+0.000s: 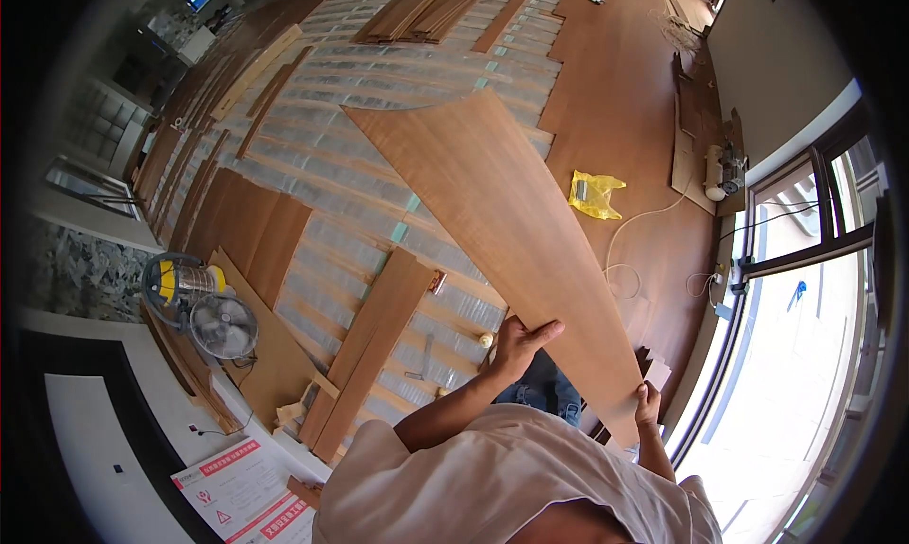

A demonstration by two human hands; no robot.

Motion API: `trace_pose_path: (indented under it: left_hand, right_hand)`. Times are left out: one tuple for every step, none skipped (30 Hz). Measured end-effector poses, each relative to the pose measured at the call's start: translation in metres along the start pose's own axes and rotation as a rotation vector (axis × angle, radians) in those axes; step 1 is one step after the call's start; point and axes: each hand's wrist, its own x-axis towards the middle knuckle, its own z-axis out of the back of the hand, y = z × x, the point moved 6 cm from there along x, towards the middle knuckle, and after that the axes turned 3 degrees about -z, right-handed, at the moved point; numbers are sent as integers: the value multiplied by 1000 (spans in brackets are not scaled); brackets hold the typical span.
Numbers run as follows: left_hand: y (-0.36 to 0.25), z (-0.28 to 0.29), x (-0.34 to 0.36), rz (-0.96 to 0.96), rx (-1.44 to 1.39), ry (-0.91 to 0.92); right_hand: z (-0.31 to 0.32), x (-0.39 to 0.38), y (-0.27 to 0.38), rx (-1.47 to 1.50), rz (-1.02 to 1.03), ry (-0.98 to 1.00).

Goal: The person measures and cuts wooden flooring planks using a table saw and then installs them onto a subfloor by hand and with a hammer and a pneumatic nail gun.

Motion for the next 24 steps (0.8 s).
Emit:
trace_pose_path:
  left_hand:
    - [-2, -10, 20, 12, 7, 18]
    - [-2, -20, 40, 53, -3, 34]
    - [-3, -31, 65, 83, -12, 51]
    - [-6, -43, 89, 85, -4, 66]
    - [-10, -55, 112, 58, 64, 69]
    - [-9, -68, 137, 31, 124, 69]
    - [-7, -79, 164, 31, 126, 81]
    - [-7, -89, 191, -1, 157, 111]
    - [-10, -103, 219, -31, 195, 141]
    - [-4, -116, 244, 23, 142, 114]
    - [1, -129, 273, 27, 154, 133]
    - [11, -134, 297, 23, 146, 92]
    - [9, -138, 321, 4, 143, 49]
    - [-10, -150, 345, -86, 226, -2]
    - [-25, -165, 370, -137, 179, -56]
    - [-32, -170, 395, -148, 137, -77]
    - [-37, -175, 420, -156, 88, -106]
    - [-50, -182, 446, -159, 83, -108]
    - [-59, -189, 475, -163, 62, -107]
    - [-66, -198, 507, -213, 103, -65]
    - [-77, -209, 535, -262, 111, -62]
    - [-81, -218, 567, -266, 102, -51]
    - [-85, -222, 598, -270, 104, -45]
    - [-88, -228, 634, -279, 101, -32]
  right_hand:
    - [3, 14, 3, 6, -7, -11]
    - [3, 27, 1, 13, -23, -21]
    - [4, 48, -2, 20, -23, -43]
    - [4, 69, -5, 27, -23, -64]
    - [4, 89, -8, 37, -29, -75]
    - [9, 111, -13, 24, -39, -70]
    - [13, 136, -19, 11, -50, -66]
    - [11, 168, -22, 9, -40, -110]
    - [11, 188, -19, 46, -48, -124]
    - [18, 218, -15, 79, -32, -160]
    - [27, 255, -13, 114, -17, -199]
    - [35, 283, -10, 111, -51, -90]
    - [41, 319, -2, 120, -69, 18]
    - [52, 352, 8, 106, -59, 6]
    - [60, 385, 18, 96, -47, 1]
    - [65, 417, 33, 117, -48, 39]
    - [72, 452, 50, 129, -48, 82]
    - [81, 485, 85, 149, -19, 118]
    - [94, 517, 125, 154, 11, 146]
    - [104, 554, 157, 185, 49, 146]
    - [108, 591, 194, 224, 91, 152]
    - [113, 630, 239, 307, 149, 215]
    - [117, 668, 297, 449, 260, 235]
    - [121, 710, 341, 478, 338, 243]
